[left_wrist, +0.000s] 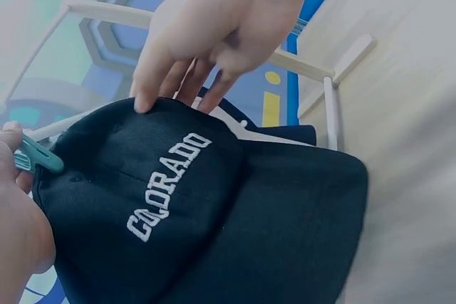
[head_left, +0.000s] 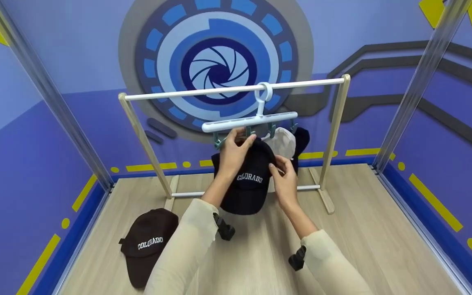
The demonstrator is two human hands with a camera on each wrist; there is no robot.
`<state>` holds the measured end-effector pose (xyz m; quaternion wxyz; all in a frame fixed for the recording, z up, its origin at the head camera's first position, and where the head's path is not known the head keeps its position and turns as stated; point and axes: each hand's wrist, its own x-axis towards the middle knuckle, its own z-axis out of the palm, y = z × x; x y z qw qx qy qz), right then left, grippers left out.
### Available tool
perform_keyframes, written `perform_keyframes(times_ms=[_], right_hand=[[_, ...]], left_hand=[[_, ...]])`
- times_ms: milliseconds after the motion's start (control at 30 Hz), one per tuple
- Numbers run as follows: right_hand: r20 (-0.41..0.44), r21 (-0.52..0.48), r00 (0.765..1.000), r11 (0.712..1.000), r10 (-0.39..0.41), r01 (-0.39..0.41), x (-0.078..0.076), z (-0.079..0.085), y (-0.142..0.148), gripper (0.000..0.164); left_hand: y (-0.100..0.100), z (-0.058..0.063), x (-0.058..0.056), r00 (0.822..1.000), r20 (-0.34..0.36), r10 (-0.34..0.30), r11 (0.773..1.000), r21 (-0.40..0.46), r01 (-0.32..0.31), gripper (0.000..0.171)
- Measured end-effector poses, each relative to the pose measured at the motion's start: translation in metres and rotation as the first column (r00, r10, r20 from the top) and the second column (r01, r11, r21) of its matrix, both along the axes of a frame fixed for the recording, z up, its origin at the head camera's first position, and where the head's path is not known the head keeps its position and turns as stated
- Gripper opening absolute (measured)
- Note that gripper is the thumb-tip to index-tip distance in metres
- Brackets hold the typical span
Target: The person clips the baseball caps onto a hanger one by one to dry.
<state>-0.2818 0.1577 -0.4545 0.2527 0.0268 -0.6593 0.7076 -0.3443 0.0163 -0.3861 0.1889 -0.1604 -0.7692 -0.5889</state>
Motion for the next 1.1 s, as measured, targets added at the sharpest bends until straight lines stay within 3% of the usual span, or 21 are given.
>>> perform_keyframes(times_ms=[233, 433, 533, 700, 800, 1000, 1100], right_hand=[[0.011, 0.027, 1.000, 0.999, -0.025, 0.025, 0.013, -0.028, 0.001, 0.034], [0.083, 0.042, 0.996, 0.999, -0.022, 0.018, 0.033, -0.057, 0.000, 0.031], [0.123, 0.101, 0.992, 0.995, 0.006, -0.018, 0.043, -0.069, -0.001, 0.031], [0.173, 0.175, 0.985, 0.983, 0.018, -0.049, 0.057, -0.081, -0.001, 0.033], [0.169, 0.191, 0.986, 0.981, 0.011, -0.044, 0.064, -0.084, -0.001, 0.034], [0.195, 0.215, 0.981, 0.975, 0.020, -0.063, 0.071, -0.090, 0.000, 0.036], [0.203, 0.223, 0.979, 0.972, 0.023, -0.069, 0.067, -0.101, 0.003, 0.037]], left_hand=[[-0.014, -0.014, 0.007, 0.990, -0.138, 0.014, 0.992, -0.122, -0.031, 0.041], [-0.028, -0.037, 0.023, 0.962, -0.272, 0.002, 0.962, -0.261, -0.076, 0.046], [-0.032, -0.049, 0.031, 0.932, -0.362, -0.009, 0.945, -0.307, -0.110, 0.047], [-0.035, -0.064, 0.049, 0.861, -0.507, -0.050, 0.922, -0.355, -0.155, 0.047], [-0.036, -0.071, 0.061, 0.840, -0.537, -0.076, 0.916, -0.371, -0.154, 0.047], [-0.041, -0.090, 0.080, 0.830, -0.547, -0.108, 0.892, -0.422, -0.163, 0.046], [-0.045, -0.101, 0.089, 0.822, -0.557, -0.117, 0.872, -0.454, -0.183, 0.047]])
